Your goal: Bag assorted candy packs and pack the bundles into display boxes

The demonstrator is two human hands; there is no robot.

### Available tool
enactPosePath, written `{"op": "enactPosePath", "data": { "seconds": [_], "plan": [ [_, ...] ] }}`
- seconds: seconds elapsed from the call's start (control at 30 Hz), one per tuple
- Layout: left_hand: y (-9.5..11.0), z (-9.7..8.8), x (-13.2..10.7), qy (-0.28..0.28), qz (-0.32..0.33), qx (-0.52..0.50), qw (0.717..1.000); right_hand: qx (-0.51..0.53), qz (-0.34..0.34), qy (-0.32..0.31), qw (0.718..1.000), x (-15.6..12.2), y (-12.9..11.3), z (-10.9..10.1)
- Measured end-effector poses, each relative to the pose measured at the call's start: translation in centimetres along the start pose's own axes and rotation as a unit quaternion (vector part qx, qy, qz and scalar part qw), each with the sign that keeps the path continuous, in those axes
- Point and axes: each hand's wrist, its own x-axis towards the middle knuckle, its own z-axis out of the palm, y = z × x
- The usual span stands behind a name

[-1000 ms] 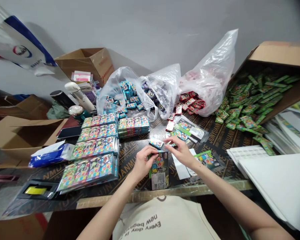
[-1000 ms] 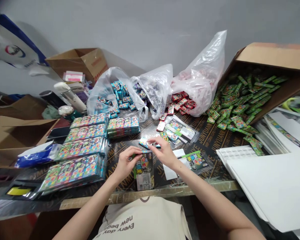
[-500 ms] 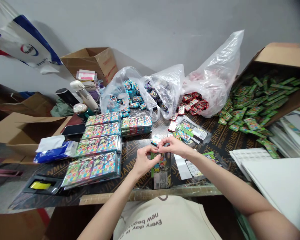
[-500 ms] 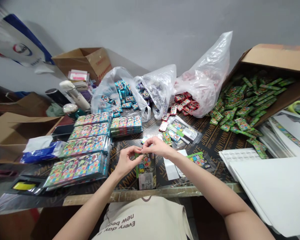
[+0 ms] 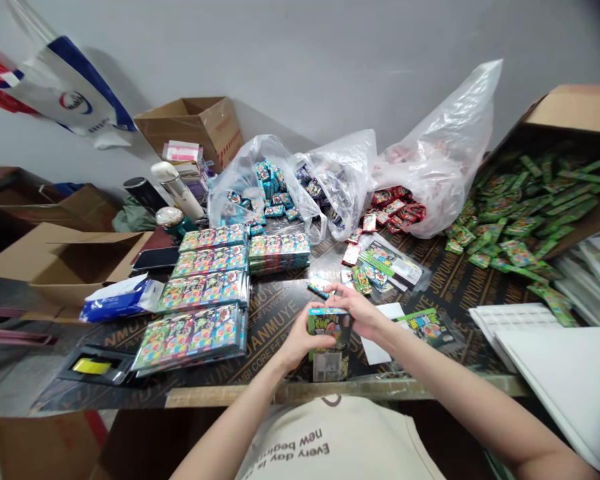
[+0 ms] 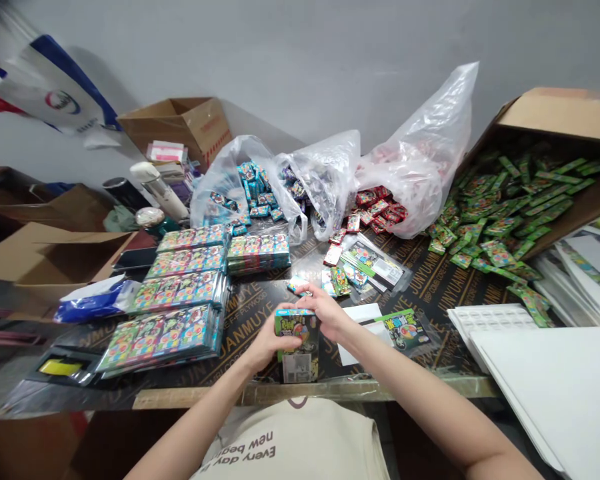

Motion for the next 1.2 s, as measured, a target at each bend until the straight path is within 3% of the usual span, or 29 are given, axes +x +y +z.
{"op": "enactPosePath", "data": {
  "seconds": [0.07, 0.13, 0.2, 0.27, 0.33, 0.37, 0.4, 0.47, 0.57, 0.63, 0.7, 0.83, 0.97, 1.03, 1.1, 1.2],
  "plan": [
    [-1.6, -0.4, -0.2, -0.119, -0.076, -0.081, 0.987, 0.010, -0.022, 0.011, 1.000, -0.6, 0.3, 0.5],
    [-2.4, -0.7, -0.1, -0.217, -0.138, -0.106, 0.960, -0.008, -0.087, 0.054, 0.995, -1.0, 0.3, 0.7],
    [-1.9, -0.6, 0.5, -0.274, -0.158, -0.071, 0.946, -0.045, -0.164, 0.120, 0.978, -1.0, -0.1, 0.2],
    [0.3, -0.1, 1.8, -0.288, -0.114, 0.027, 0.951, -0.089, -0.248, 0.206, 0.942, -0.8, -0.5, -1.4],
    [3.6, 0.4, 3.6, -0.251, -0.011, 0.188, 0.950, -0.140, -0.308, 0.288, 0.896, -0.4, -0.8, -3.9],
    [5.5, 0.5, 4.8, -0.206, 0.049, 0.287, 0.934, -0.171, -0.322, 0.319, 0.875, -0.2, -0.7, -5.2],
    [7.3, 0.4, 6.0, -0.149, 0.100, 0.389, 0.904, -0.208, -0.328, 0.339, 0.857, -0.1, -0.5, -6.4],
    [10.4, -0.5, 8.6, -0.032, 0.155, 0.566, 0.809, -0.306, -0.328, 0.340, 0.827, 0.3, 0.4, -8.3],
    [13.1, -3.3, 12.3, 0.062, 0.121, 0.723, 0.677, -0.476, -0.327, 0.282, 0.766, 0.9, 2.5, -9.5],
    [13.5, -5.4, 14.1, 0.067, 0.060, 0.774, 0.627, -0.561, -0.311, 0.257, 0.723, 1.7, 3.5, -10.0],
    [13.1, -7.3, 15.2, 0.058, 0.032, 0.790, 0.610, -0.617, -0.268, 0.271, 0.688, 2.7, 3.6, -11.3],
    [12.1, -9.5, 16.1, 0.033, 0.002, 0.803, 0.595, -0.684, -0.124, 0.350, 0.629, 4.7, 0.7, -16.7],
    [12.2, -8.6, 15.6, 0.057, 0.007, 0.797, 0.601, -0.717, -0.065, 0.321, 0.615, 5.6, -2.0, -21.6],
    [12.1, -6.8, 14.5, 0.103, 0.073, 0.762, 0.635, -0.741, -0.053, 0.284, 0.607, 5.8, -2.2, -22.2],
    [11.2, -4.5, 12.8, 0.121, 0.152, 0.698, 0.689, -0.762, -0.047, 0.259, 0.591, 6.0, -1.8, -21.7],
    [8.5, -1.1, 9.6, 0.026, 0.181, 0.595, 0.783, -0.788, -0.049, 0.239, 0.566, 5.7, -0.9, -20.5]
  ]
}}
